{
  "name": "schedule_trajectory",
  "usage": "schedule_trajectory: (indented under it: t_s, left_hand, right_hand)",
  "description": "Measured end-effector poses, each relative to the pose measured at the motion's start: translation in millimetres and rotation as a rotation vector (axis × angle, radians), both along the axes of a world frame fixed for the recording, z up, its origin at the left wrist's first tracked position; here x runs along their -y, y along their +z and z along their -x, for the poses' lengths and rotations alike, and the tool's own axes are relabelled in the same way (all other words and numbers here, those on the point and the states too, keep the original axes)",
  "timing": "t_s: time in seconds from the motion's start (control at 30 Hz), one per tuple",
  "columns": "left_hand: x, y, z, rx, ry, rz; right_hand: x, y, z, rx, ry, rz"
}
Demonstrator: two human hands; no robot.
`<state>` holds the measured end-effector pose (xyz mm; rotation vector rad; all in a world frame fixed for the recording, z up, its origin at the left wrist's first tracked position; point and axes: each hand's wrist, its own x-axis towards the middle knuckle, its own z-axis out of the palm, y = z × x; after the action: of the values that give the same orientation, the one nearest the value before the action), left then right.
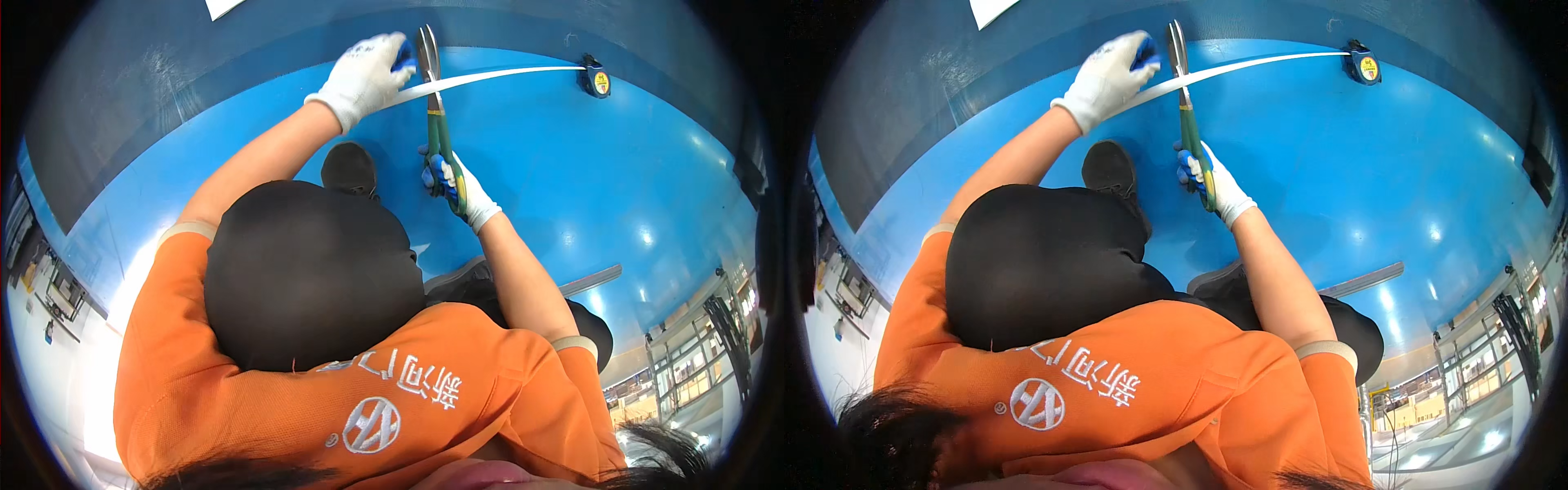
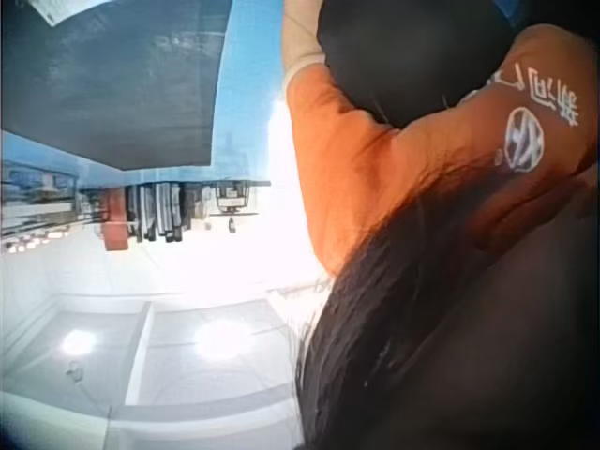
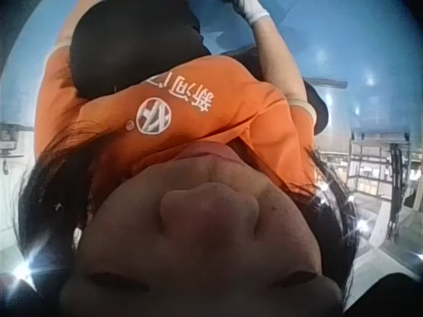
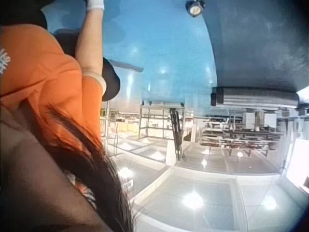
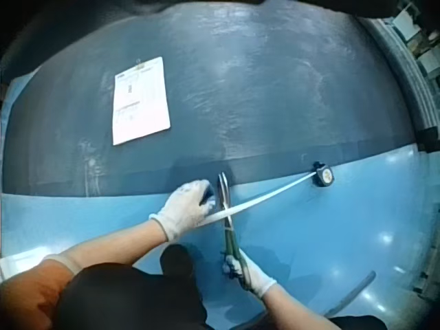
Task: Measuring and marking a large blue sheet of material on the fabrication floor using a measuring tape and a marking tool.
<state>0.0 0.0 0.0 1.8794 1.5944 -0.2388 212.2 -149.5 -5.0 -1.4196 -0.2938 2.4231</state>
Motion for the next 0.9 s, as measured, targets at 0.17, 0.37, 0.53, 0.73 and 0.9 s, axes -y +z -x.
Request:
schedule_trajectory:
  t_s: [0.17,0.37,0.53,0.73,0.9]
  left_hand:
    - [-45.8,-28.4,-6.2,0.049,-0.049,-0.299]
    - [-69.7,-51.1,-10.1,0.218,-0.148,-0.287]
    - [-67.9,-50.4,-10.3,0.257,-0.071,-0.274]
    - [-55.3,-38.0,-8.0,0.320,0.180,-0.162]
    - [-52.4,-36.4,-7.4,0.404,0.321,-0.050]
  right_hand:
    - [-13.6,-5.9,-3.1,-0.011,-0.044,-0.008]
    - [-20.0,1.7,-6.5,-0.089,-0.051,0.061]
    - [-18.4,5.5,-3.5,-0.094,-0.073,0.075]
    - [-18.6,7.2,-0.6,-0.035,-0.045,0.020]
    - [-26.3,5.8,4.1,0.054,-0.010,-0.031]
